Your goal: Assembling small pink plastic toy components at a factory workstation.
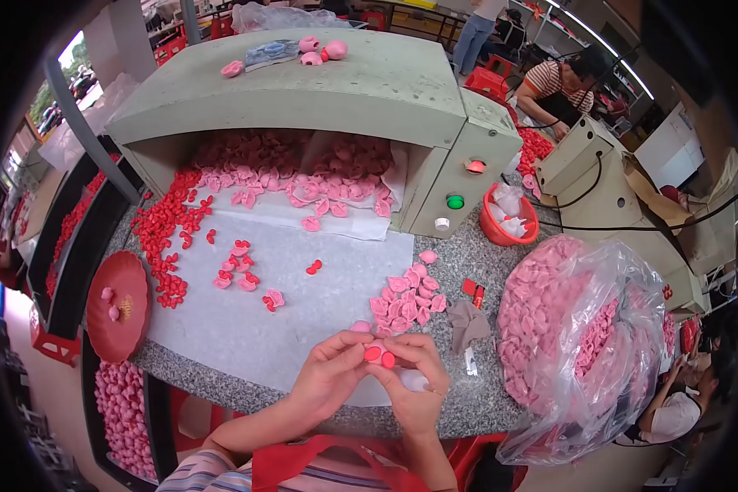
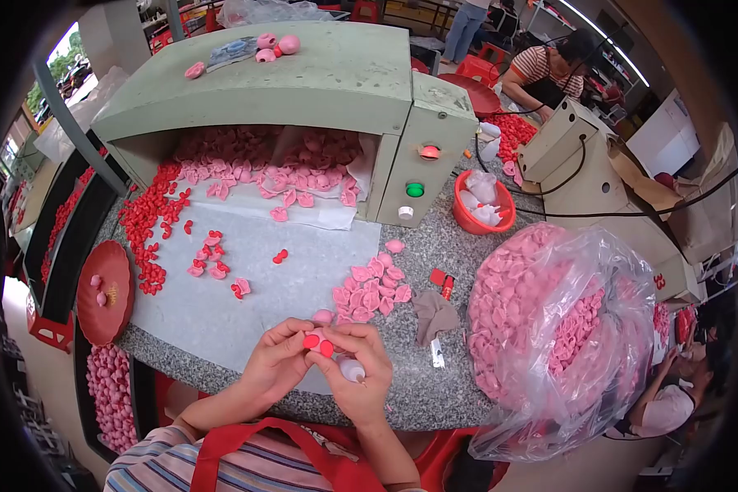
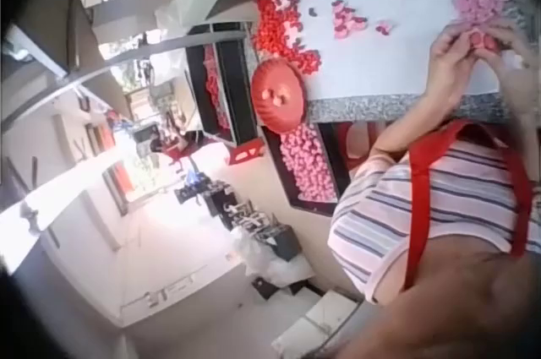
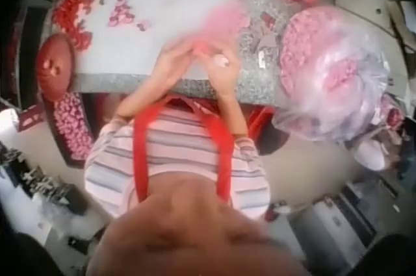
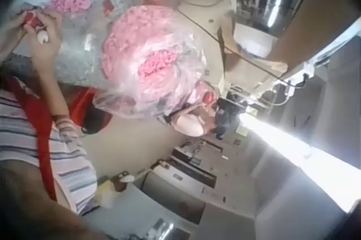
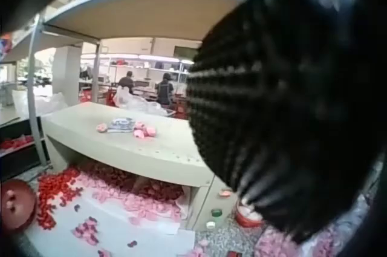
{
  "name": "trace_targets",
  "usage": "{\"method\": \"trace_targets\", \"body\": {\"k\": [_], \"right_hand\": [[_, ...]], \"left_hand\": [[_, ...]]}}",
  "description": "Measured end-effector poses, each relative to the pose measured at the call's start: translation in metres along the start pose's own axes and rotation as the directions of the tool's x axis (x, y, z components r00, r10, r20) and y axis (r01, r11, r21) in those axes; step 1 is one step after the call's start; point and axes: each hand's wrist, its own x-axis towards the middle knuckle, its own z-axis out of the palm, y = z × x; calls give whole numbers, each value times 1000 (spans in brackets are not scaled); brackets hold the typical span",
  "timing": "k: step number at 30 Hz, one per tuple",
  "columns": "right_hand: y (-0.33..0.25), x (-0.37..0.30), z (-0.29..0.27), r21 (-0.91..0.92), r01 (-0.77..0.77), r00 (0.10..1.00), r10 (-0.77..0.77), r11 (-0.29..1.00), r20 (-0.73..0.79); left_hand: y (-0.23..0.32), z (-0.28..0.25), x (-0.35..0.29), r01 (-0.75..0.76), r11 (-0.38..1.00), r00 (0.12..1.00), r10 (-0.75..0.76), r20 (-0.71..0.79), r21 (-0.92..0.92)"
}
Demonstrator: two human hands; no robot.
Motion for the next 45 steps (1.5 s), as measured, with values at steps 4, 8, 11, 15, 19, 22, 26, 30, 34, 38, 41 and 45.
{"method": "trace_targets", "body": {"k": [4,8,11,15,19,22,26,30,34,38,41,45], "right_hand": [[-3,5,-5,-26,6,1000,-6,1000,3],[-6,12,-10,-10,72,995,-71,997,68],[-13,12,2,36,31,991,-35,999,130],[-19,12,21,159,-139,987,124,978,99],[-17,14,27,207,-299,950,271,932,154],[-15,15,30,204,-317,942,283,926,179],[-13,16,33,199,-299,949,268,933,167],[-13,17,34,208,-305,948,276,929,156],[-11,16,33,233,-304,950,276,924,145],[-10,16,33,243,-308,950,284,920,128],[-7,15,33,232,-294,955,274,927,117],[-5,15,32,236,-289,956,268,928,116]], "left_hand": [[7,23,3,-52,973,991,79,-109,227],[25,33,2,-199,646,973,218,72,737],[35,21,-1,-340,353,925,293,243,872],[38,13,-4,-362,415,910,354,218,835],[37,10,-7,-336,466,902,409,138,819],[36,8,-8,-340,484,893,435,116,806],[33,4,-6,-365,511,881,459,112,778],[32,5,-6,-359,520,883,458,101,775],[27,4,-6,-345,541,882,466,69,767],[27,5,-6,-325,520,882,468,55,790],[25,3,-6,-318,517,882,470,46,795],[23,3,-5,-329,525,876,480,46,785]]}}
